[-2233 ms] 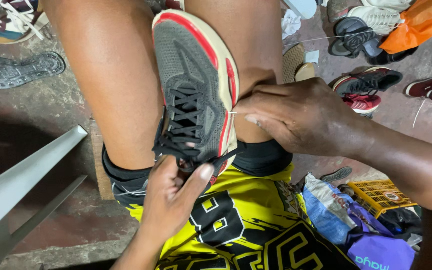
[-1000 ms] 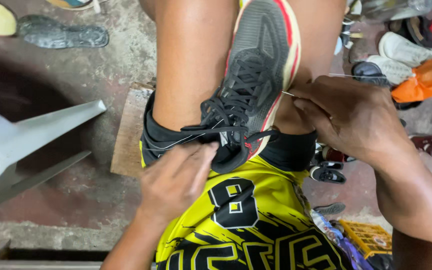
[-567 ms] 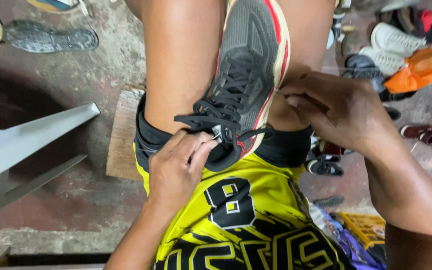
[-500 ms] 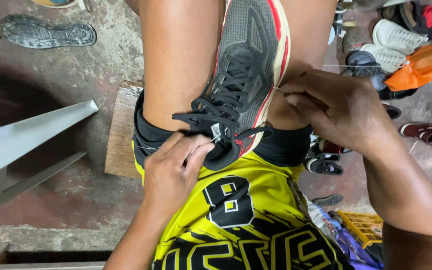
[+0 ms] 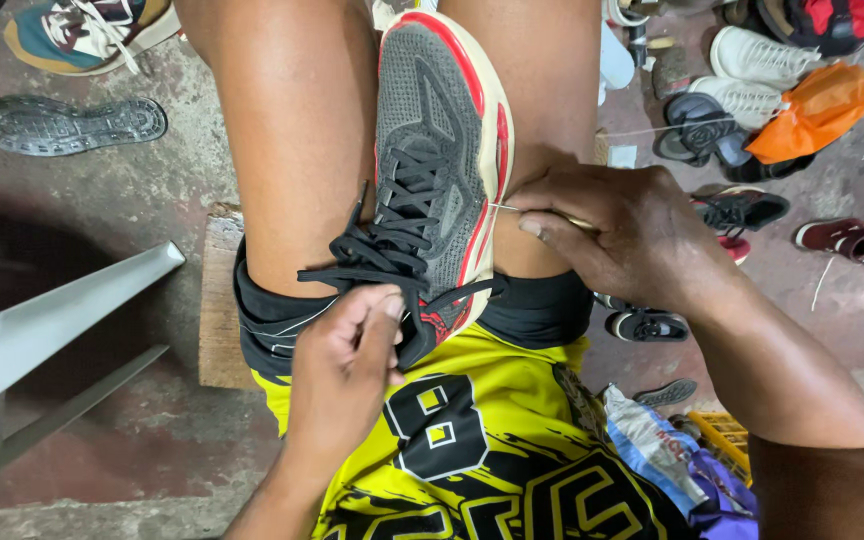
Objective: The person uses an awl and thread to stitch the sole of a black and red sneaker.
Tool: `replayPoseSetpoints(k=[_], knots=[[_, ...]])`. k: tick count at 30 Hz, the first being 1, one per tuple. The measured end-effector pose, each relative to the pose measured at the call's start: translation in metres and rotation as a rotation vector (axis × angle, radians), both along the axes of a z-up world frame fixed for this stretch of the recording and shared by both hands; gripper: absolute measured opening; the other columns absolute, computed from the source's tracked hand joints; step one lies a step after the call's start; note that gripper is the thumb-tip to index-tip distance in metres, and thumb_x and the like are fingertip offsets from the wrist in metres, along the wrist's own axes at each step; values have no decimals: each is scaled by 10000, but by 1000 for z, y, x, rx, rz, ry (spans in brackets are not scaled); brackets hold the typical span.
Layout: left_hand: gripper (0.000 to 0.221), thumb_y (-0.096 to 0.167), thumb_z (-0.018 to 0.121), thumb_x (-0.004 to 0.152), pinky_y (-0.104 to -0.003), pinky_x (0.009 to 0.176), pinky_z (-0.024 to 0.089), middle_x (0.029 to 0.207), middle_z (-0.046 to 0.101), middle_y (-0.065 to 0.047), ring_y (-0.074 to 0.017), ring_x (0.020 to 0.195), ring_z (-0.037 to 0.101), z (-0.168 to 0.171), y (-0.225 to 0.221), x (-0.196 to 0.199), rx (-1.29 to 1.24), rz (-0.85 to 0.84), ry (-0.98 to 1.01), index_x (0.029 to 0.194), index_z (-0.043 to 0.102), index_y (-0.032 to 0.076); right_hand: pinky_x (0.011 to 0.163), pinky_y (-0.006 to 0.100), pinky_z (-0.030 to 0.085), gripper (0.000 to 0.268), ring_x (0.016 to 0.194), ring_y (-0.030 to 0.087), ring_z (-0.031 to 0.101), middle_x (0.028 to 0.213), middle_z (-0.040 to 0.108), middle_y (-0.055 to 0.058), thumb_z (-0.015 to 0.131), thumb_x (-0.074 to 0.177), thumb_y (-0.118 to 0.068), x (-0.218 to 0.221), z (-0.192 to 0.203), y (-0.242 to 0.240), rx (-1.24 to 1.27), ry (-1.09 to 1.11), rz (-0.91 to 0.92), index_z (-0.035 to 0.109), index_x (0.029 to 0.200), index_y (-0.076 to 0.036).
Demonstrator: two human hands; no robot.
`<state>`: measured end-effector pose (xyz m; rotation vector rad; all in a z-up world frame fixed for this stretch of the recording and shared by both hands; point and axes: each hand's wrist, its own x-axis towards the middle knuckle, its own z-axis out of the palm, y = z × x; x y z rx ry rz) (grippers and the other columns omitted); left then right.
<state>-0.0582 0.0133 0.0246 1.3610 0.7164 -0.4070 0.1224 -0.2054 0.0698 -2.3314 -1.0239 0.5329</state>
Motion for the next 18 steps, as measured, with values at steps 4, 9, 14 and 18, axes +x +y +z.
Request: replayPoseSetpoints(k=[4,9,14,18], knots=[[247,131,533,1018,-266,466,396,602,506,-28,-89,521,469,-4,-5,18,164,-201,-71,800,590,30,760,389,580,174,915,308,730,1054,751,102,683,974,-148,1,-2,-1,27,-2,21,717,1130,-79],[304,118,553,984,-296,417,389,557,518,-37,-127,450,480,-29,-8,28,-136,-13,274,685,547,67,724,370,574,159,881,271,736,1014,749,75,677,971,-147,13,-3,-3,52,40,50,720,1110,-83],[294,49,530,980,-290,503,447,595,500,-34,-126,517,496,-55,-12,18,-440,283,168,687,496,53,671,358,567,171,821,251,734,976,748,75,692,964,-173,24,-2,0,79,145,28,736,1105,-88],[204,42,562,1040,-289,528,447,702,549,-36,-138,584,532,-69,-13,6,-573,418,158,840,526,62,679,359,569,173,829,266,729,981,750,79,697,964,-184,33,-7,0,117,216,35,744,1105,-97]])
